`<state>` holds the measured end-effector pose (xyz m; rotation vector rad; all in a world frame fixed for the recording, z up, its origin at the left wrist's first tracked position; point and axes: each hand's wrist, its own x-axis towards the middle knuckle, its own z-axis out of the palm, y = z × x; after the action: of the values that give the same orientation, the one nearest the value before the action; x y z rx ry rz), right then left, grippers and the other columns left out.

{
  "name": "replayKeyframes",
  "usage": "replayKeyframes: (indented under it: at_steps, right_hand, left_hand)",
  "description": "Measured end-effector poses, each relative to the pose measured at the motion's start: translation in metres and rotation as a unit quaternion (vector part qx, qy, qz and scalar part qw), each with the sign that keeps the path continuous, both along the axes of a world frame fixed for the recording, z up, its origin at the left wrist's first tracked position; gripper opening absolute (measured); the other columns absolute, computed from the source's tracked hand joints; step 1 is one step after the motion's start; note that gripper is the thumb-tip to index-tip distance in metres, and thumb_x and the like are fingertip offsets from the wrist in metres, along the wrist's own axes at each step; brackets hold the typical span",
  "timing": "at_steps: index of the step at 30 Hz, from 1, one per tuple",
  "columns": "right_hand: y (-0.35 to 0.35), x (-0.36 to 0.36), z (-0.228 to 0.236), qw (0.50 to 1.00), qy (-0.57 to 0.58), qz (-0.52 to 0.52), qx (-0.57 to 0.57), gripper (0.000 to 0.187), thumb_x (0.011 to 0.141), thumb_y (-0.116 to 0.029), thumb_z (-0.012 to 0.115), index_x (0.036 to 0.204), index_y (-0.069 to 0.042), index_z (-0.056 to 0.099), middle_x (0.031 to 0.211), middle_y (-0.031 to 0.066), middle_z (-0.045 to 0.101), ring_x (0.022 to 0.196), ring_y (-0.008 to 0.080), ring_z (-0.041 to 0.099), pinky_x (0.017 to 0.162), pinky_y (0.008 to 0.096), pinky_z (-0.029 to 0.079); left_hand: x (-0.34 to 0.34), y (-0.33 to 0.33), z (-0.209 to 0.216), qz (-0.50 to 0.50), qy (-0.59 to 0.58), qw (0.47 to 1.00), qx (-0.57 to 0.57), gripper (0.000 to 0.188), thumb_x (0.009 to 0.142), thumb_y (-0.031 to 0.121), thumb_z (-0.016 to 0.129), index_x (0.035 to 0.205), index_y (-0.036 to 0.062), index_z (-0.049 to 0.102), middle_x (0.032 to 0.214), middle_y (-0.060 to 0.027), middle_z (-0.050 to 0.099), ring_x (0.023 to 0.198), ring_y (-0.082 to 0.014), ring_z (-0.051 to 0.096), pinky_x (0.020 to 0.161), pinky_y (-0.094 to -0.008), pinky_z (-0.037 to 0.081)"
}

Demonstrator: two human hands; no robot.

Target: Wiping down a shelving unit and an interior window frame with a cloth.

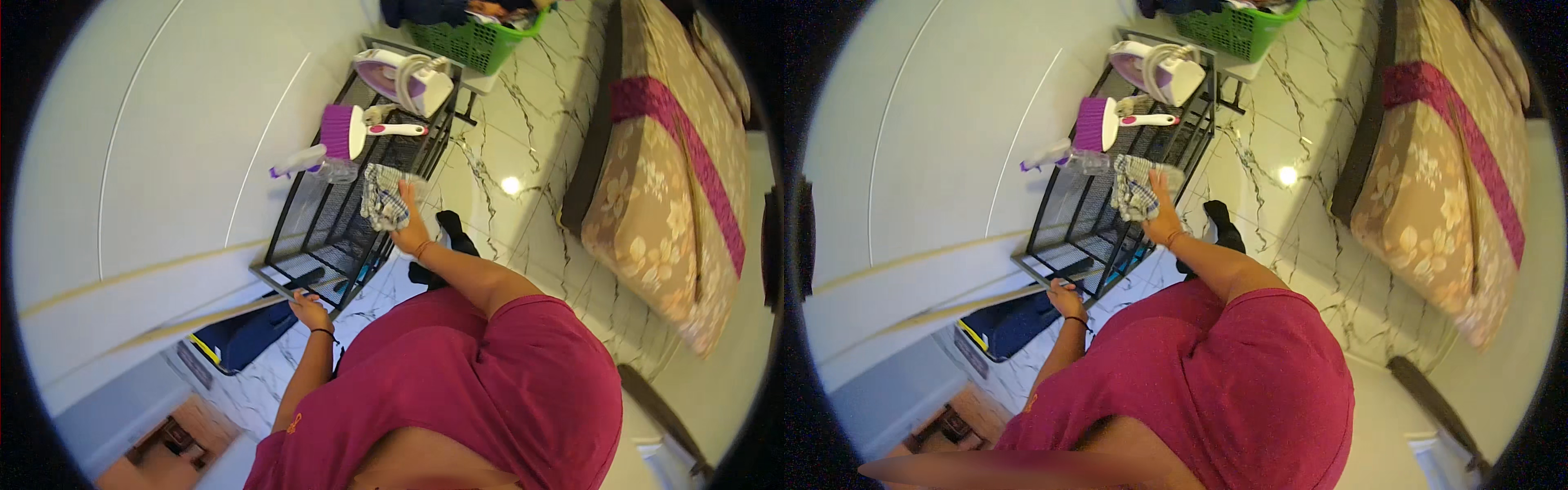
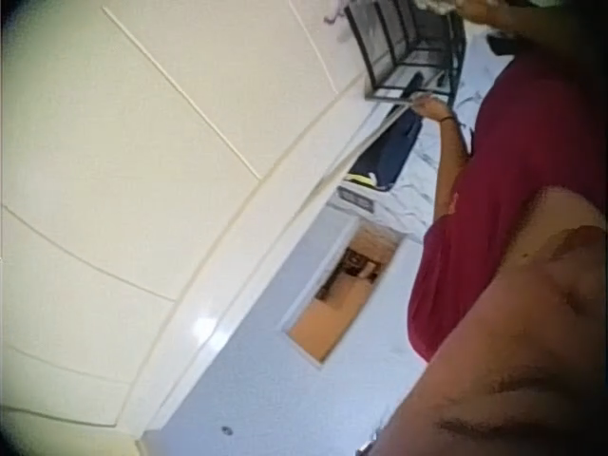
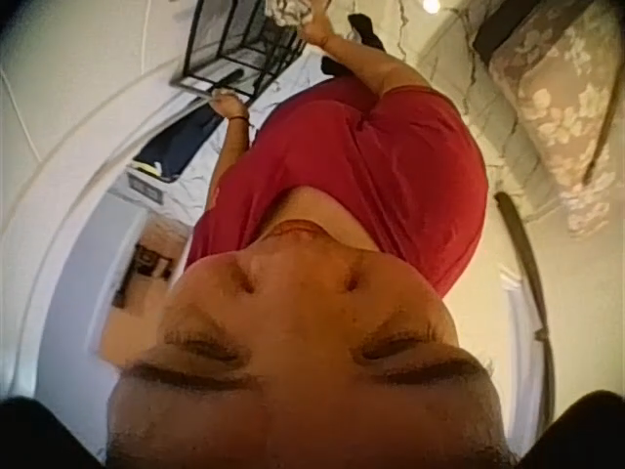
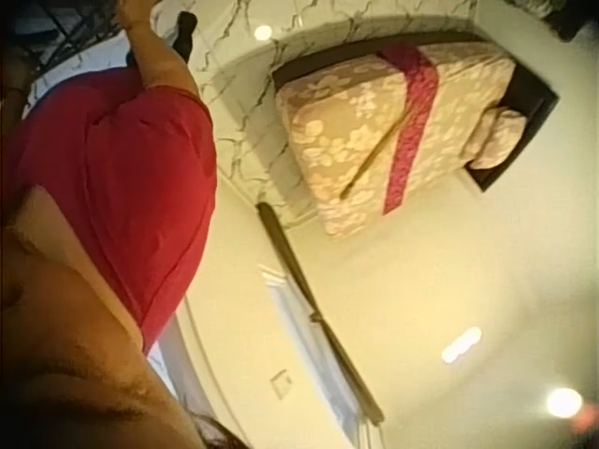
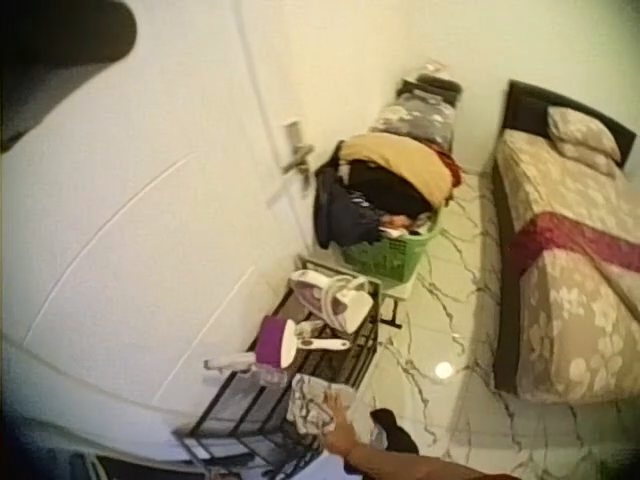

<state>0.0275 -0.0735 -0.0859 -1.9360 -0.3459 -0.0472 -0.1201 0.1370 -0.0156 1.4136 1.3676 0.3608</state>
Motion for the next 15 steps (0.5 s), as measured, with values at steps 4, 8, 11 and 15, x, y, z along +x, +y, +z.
replayKeyframes:
  at_steps: [4,8,11,15]
  right_hand:
    - [0.037,-0.047,-0.001,0.977,0.069,-0.03,0.2,0.046,0.083,-0.018,0.05,0.126,-0.007,0.04,0.136,0.0197,0.03,0.12,0.0395,0.034,0.1,0.0323,0.03]
    - [0.052,-0.02,-0.018,0.982,0.107,-0.09,0.129,0.038,0.084,-0.013,0.045,0.121,-0.004,0.044,0.126,0.0186,0.044,0.117,0.0347,0.039,0.1,0.0371,0.03]
    - [0.035,0.036,-0.011,0.955,0.141,-0.219,0.141,0.034,0.088,-0.021,0.042,0.116,-0.002,0.047,0.103,0.0219,0.057,0.098,0.0381,0.052,0.088,0.0393,0.04]
    - [0.019,0.066,0.008,0.879,0.435,-0.167,0.097,0.05,0.092,-0.043,0.032,0.119,-0.003,0.047,0.08,0.0212,0.063,0.081,0.0332,0.06,0.083,0.0377,0.043]
  left_hand:
    - [-0.01,0.012,-0.004,-0.03,0.026,0.999,0.011,0.033,0.089,0.036,0.04,0.107,0.0091,0.039,0.064,-0.0064,0.048,0.039,-0.0155,0.037,0.033,-0.0281,0.03]
    - [-0.013,0.019,-0.013,-0.02,0.02,1.0,0.01,0.031,0.088,0.034,0.04,0.107,0.0092,0.039,0.063,-0.0071,0.048,0.038,-0.0159,0.037,0.032,-0.029,0.03]
    - [-0.008,0.018,-0.006,-0.033,0.008,0.999,-0.017,0.032,0.088,0.036,0.041,0.106,0.0095,0.04,0.067,-0.0071,0.049,0.041,-0.0155,0.038,0.034,-0.0286,0.03]
    - [-0.016,0.025,-0.014,-0.041,0.022,0.999,0.007,0.036,0.086,0.039,0.043,0.103,0.0081,0.04,0.066,-0.007,0.048,0.045,-0.0149,0.039,0.036,-0.0282,0.03]
